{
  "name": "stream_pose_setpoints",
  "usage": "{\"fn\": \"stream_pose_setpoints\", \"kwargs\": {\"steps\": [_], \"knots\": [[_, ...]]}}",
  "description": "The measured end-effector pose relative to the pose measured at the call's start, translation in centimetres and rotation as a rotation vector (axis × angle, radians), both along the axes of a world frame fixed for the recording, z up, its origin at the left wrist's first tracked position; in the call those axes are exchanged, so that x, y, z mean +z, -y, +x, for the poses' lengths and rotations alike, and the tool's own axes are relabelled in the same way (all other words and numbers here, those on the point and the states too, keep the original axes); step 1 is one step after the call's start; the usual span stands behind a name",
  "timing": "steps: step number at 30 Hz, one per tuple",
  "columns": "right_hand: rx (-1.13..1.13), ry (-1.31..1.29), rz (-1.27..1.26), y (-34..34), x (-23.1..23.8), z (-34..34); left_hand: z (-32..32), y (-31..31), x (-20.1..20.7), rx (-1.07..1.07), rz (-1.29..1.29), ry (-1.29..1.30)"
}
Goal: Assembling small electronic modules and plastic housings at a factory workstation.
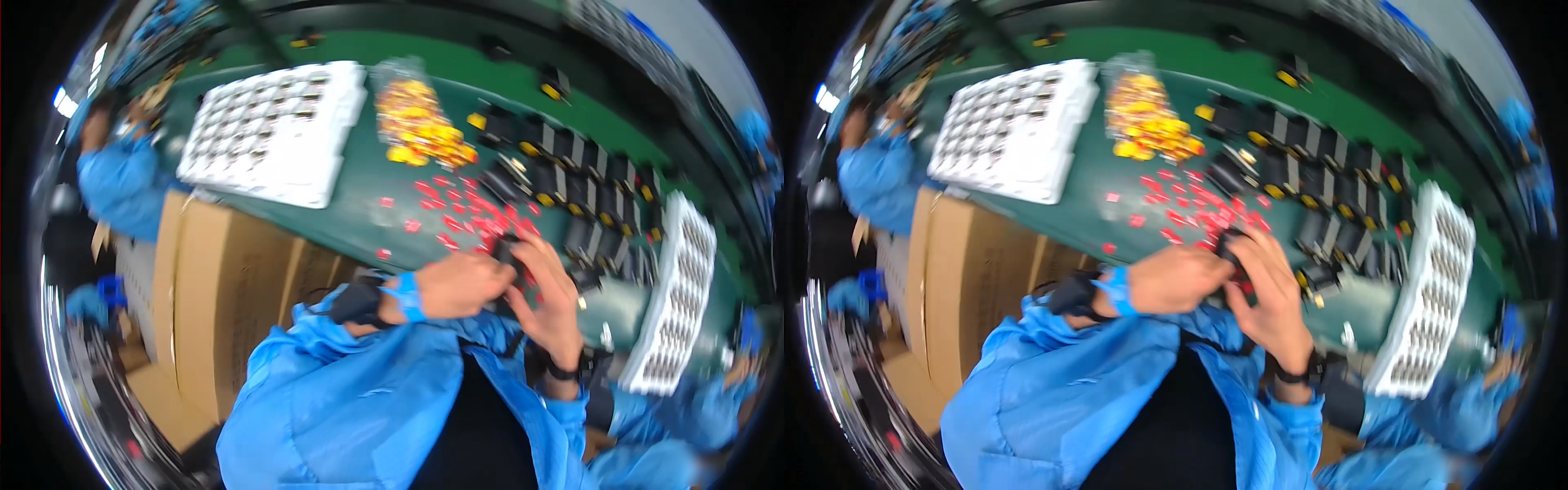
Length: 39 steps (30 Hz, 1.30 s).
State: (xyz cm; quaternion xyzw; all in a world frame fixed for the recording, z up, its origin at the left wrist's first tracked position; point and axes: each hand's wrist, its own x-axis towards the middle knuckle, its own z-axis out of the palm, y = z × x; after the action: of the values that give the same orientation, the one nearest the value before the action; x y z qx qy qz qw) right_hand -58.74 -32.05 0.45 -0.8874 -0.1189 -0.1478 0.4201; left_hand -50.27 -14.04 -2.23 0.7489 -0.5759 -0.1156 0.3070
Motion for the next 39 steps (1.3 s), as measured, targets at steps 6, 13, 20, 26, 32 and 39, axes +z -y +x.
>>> {"fn": "stream_pose_setpoints", "kwargs": {"steps": [6, 13, 20, 26, 32, 39], "knots": [[0.110, -0.002, -0.304, -0.5, -2.6, 0.7, 0.4, -5.6, 4.4, 0.319, -0.099, 0.096], [0.060, 0.086, -0.302, -1.2, 0.7, 0.4, 15.4, -24.4, 9.7, 1.053, 0.495, 0.477], [0.000, 0.085, -0.172, -2.3, 2.0, -0.5, 19.3, -27.9, 4.8, 0.767, 0.680, 0.379], [-0.076, 0.075, 0.003, -2.0, 2.3, -2.0, 15.3, -28.7, 4.2, 0.766, 0.049, 0.753], [0.150, -0.029, 0.271, -4.6, 4.6, 0.1, 5.9, -15.7, 8.9, 0.169, -0.152, 0.803], [0.387, -0.107, 0.211, -2.9, 3.3, 0.9, 0.9, -6.5, 5.7, -0.227, -0.484, 0.703]]}}
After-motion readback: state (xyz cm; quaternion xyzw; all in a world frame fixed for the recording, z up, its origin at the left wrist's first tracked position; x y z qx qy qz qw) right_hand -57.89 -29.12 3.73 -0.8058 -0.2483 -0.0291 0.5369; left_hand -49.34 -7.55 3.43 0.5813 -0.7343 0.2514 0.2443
